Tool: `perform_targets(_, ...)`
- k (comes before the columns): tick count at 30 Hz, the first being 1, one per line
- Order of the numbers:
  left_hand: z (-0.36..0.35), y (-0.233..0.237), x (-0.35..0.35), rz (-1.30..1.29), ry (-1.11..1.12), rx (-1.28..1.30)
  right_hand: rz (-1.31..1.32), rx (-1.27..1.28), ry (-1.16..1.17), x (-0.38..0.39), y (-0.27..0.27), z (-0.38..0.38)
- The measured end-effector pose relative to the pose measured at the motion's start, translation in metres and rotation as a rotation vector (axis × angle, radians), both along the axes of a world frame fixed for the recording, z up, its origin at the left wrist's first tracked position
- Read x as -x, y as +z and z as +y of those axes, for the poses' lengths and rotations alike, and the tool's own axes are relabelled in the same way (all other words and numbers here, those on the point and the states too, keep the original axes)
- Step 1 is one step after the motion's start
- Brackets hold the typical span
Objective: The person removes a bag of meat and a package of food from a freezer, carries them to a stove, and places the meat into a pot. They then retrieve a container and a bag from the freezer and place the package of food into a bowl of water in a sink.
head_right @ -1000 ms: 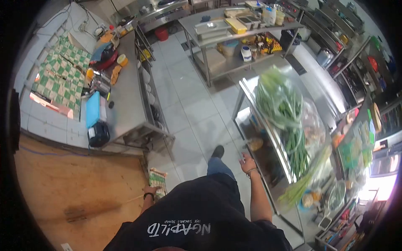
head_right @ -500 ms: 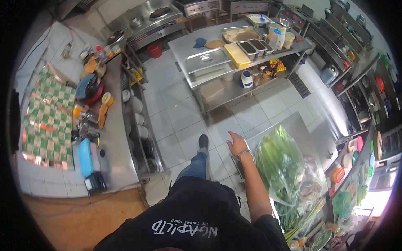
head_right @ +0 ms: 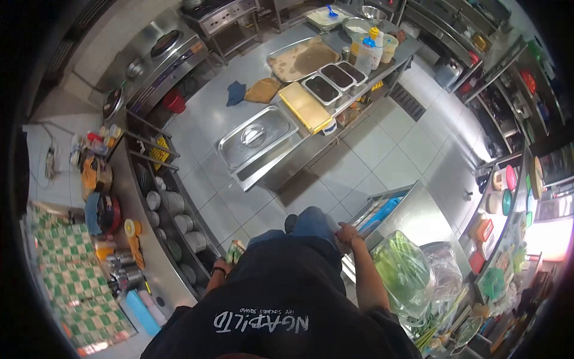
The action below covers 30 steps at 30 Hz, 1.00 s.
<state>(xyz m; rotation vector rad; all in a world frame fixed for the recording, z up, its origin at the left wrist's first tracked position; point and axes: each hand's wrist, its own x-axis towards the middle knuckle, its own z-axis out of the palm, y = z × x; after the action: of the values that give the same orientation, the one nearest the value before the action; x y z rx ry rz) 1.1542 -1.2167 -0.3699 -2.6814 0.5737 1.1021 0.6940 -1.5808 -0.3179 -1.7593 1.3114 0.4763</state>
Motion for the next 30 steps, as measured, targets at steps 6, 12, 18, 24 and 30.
perform_targets(6, -0.138, 0.034, -0.027, 0.023, -0.085, -0.025, -0.064, 0.024, -0.039, -0.013, -0.031, -0.065)
perform_targets(12, -0.232, 0.017, -0.003, 0.104, -0.261, -0.168, -0.232, -0.129, -0.056, 0.016, 0.018, -0.174)
perform_targets(18, -0.405, 0.024, 0.055, 0.149, -0.372, -0.229, -0.187, 0.284, -0.354, 0.117, 0.02, -0.29)
perform_targets(24, -0.592, 0.037, 0.12, 0.133, -0.506, -0.159, -0.04, 0.233, -0.435, 0.238, 0.035, -0.411)
perform_targets(30, -0.737, 0.032, 0.2, 0.15, -0.588, -0.144, -0.161, 0.26, -0.536, 0.329, 0.127, -0.552)
